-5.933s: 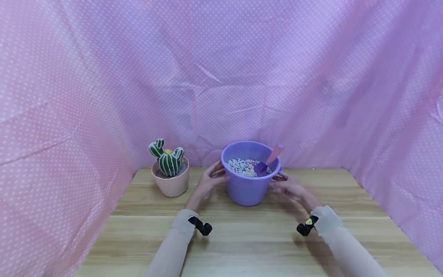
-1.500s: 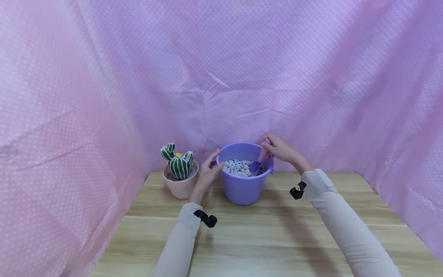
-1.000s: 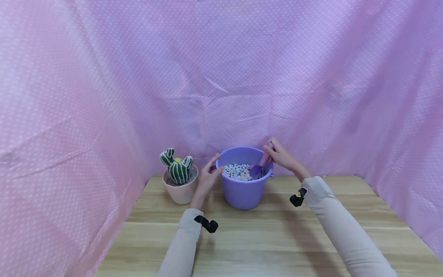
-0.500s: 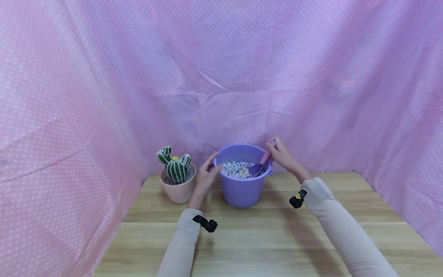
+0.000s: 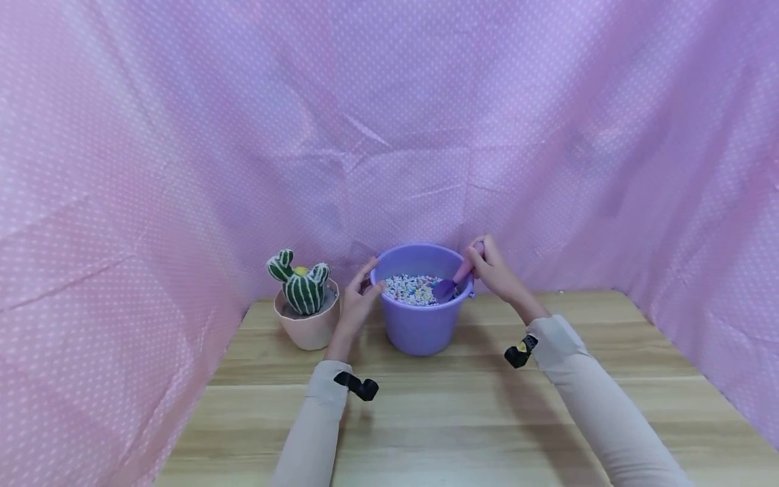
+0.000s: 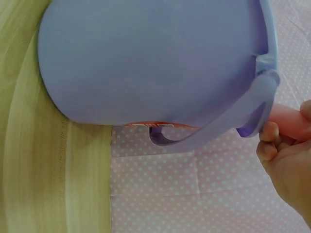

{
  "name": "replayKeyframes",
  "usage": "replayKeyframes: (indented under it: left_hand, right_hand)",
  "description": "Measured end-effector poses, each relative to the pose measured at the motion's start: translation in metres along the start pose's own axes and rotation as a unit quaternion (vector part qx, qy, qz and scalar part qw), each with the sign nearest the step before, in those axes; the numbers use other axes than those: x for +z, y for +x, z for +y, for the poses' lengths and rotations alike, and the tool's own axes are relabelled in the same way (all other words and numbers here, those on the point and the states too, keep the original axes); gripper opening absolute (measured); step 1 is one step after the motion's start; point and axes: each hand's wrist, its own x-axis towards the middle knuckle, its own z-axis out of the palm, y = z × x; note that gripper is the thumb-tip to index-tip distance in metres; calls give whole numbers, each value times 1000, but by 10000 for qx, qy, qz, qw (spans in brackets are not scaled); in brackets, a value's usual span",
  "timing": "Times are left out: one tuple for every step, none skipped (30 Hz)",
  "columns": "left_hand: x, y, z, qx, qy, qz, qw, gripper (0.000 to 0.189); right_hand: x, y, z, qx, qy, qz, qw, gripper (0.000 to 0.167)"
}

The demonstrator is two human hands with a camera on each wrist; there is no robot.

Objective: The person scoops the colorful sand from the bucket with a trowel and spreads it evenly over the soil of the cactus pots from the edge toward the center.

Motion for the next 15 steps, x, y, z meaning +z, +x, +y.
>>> replayKeyframes:
  left_hand:
    - [0,1,0,-6,5,15,10000,55]
    - [0,1,1,-15,13,26,10000,55]
    - [0,2,1,-13,15,28,10000,55]
    - [0,2,1,-13,18,30,10000,54]
    - [0,3,0,-19,25,23,10000,54]
    - [0,3,0,-23,35,17,10000,54]
    - [0,4,1,-17,34,6,10000,55]
    - [0,3,1,-22,44,-6,10000,55]
    - [0,4,1,-23,41,-16,10000,55]
    - [0,3,1,-29,31,-22,10000,55]
    - [0,3,2,-37,24,-31,10000,55]
    - [0,2,2,-45,21,-32,10000,56]
    - [0,2,2,-50,6,-35,10000,55]
    - [0,1,1,-58,6,-31,10000,55]
    - [0,1,1,-68,1,-24,10000,55]
  right_hand:
    - [0,0,-1,22,-32,34,10000,21]
    - [1,0,-2,56,-60,66,9999,21]
    - [1,0,-2,67,-66,86,9999,22]
    - [1,0,-3,63,-82,90,9999,22]
    - [2,-1,-4,70,-87,113,9999,22]
    - [2,-1,-5,37,-128,129,9998,21]
    - [1,-1,-7,-34,-183,129,9997,20]
    - [1,-1,-10,-84,-228,140,9996,20]
    - [0,-1,-13,-146,-315,165,9993,18]
    - [-1,0,-16,-206,-408,199,9988,17]
    - [-2,0,-19,-250,-495,252,9981,18]
    - [-4,1,-23,-294,-608,319,9972,17]
    - [-6,2,-27,-308,-669,377,9966,16]
    - [-7,4,-29,-321,-725,462,9958,15]
    - [-9,6,-31,-352,-756,535,9951,13]
